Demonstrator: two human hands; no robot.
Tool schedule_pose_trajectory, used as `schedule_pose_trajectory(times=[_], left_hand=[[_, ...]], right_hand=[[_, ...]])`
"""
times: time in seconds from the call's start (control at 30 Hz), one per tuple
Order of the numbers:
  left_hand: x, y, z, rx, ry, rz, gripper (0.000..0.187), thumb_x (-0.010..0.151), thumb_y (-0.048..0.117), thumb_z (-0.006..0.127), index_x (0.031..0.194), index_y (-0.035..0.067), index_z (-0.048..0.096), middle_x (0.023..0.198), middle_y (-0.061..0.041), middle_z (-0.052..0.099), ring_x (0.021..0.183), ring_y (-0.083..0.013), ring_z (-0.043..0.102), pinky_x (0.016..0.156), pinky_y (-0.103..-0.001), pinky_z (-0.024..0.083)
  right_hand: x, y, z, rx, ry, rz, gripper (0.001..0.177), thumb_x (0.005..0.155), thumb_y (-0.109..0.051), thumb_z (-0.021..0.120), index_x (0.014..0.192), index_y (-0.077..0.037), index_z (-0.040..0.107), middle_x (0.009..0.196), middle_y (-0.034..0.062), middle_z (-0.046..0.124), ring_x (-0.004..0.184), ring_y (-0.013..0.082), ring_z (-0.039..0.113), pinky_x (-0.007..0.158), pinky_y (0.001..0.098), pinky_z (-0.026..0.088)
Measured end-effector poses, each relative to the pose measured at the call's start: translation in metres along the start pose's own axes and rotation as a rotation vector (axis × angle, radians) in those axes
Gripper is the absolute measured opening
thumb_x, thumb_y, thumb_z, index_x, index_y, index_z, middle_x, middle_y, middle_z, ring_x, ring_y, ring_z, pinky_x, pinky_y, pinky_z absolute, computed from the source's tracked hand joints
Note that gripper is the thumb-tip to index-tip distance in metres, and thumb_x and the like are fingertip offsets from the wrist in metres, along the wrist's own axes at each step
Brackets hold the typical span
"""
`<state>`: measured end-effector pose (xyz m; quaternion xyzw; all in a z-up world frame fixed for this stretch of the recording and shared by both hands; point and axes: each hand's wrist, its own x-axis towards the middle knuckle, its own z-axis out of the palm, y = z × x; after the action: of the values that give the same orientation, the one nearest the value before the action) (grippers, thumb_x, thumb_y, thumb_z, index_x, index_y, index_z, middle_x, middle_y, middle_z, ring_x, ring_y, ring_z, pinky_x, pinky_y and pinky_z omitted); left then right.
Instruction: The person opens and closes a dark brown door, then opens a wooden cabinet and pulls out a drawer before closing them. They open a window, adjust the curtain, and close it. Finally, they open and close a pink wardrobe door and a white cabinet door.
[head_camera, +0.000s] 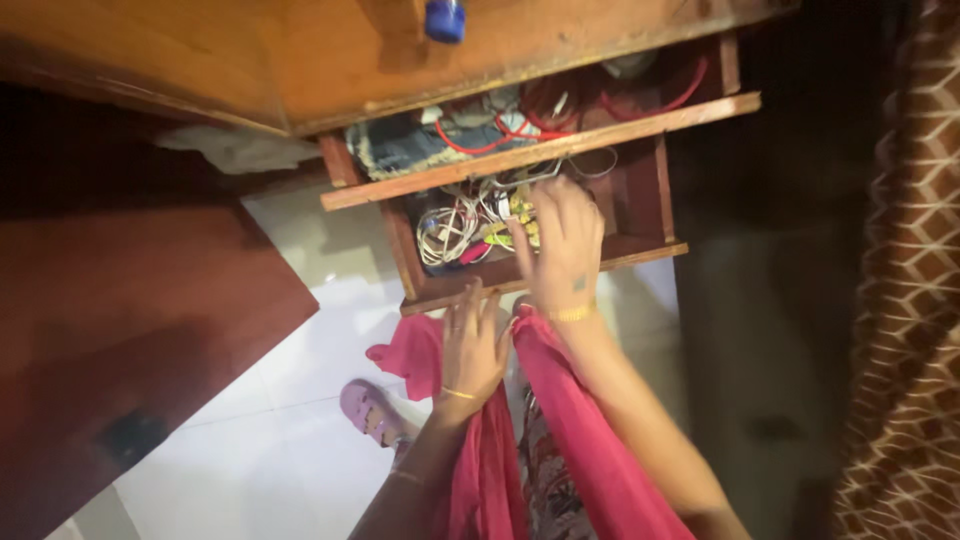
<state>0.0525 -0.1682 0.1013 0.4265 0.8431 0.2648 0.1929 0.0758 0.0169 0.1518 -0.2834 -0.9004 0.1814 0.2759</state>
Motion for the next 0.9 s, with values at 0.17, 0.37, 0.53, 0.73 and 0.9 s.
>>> schedule_pose_trajectory(times=[0.17,0.37,0.53,0.73,0.9], left_hand=[[0.047,0.025,-0.09,0.189,0.318,0.037,0.068,0.094,0.025,0.072,0.152,0.005,0.044,0.163,-0.024,0.032,0.152,-0.0436,0.031,0.124,-0.063,0.025],[0.118,0.005,-0.137,0.477,0.004,-0.059,0.036,0.094,0.016,0.062,0.129,0.009,0.062,0.129,-0.012,0.062,0.126,-0.0299,0.057,0.121,-0.064,0.025],[0.078,-0.006,-0.11,0.581,0.009,0.13,0.023,0.091,0.012,0.058,0.109,0.011,0.071,0.098,-0.007,0.07,0.098,-0.0247,0.071,0.114,-0.047,0.038],[0.076,0.012,-0.119,0.478,-0.009,0.033,0.031,0.088,0.008,0.055,0.116,0.004,0.069,0.117,-0.014,0.071,0.114,-0.0262,0.067,0.116,-0.051,0.035],[0.036,0.078,-0.193,0.032,0.059,0.118,0.038,0.089,0.001,0.054,0.126,-0.001,0.066,0.131,-0.019,0.066,0.129,-0.0327,0.058,0.119,-0.049,0.034]], right_hand=[[0.087,0.018,-0.003,-0.08,-0.137,-0.174,0.045,0.075,-0.024,0.082,0.113,-0.007,0.066,0.106,0.0114,0.064,0.109,0.032,0.058,0.102,0.0483,0.041],[0.058,0.036,0.009,-0.255,-0.284,-0.159,0.039,0.076,-0.018,0.077,0.115,-0.014,0.072,0.097,0.0065,0.065,0.096,0.0292,0.058,0.087,0.0453,0.044],[-0.008,0.035,-0.01,-0.12,-0.306,-0.072,0.025,0.077,-0.016,0.075,0.102,-0.016,0.07,0.093,0.0031,0.064,0.096,0.0254,0.061,0.089,0.0439,0.046],[0.008,0.027,-0.03,-0.097,-0.47,-0.028,0.021,0.08,-0.021,0.076,0.097,-0.01,0.07,0.095,0.0097,0.067,0.095,0.0315,0.061,0.084,0.0469,0.047],[0.011,-0.024,-0.118,0.11,-0.485,0.025,0.005,0.078,-0.014,0.071,0.082,-0.011,0.073,0.087,0.0169,0.069,0.085,0.0391,0.065,0.073,0.0537,0.05]])
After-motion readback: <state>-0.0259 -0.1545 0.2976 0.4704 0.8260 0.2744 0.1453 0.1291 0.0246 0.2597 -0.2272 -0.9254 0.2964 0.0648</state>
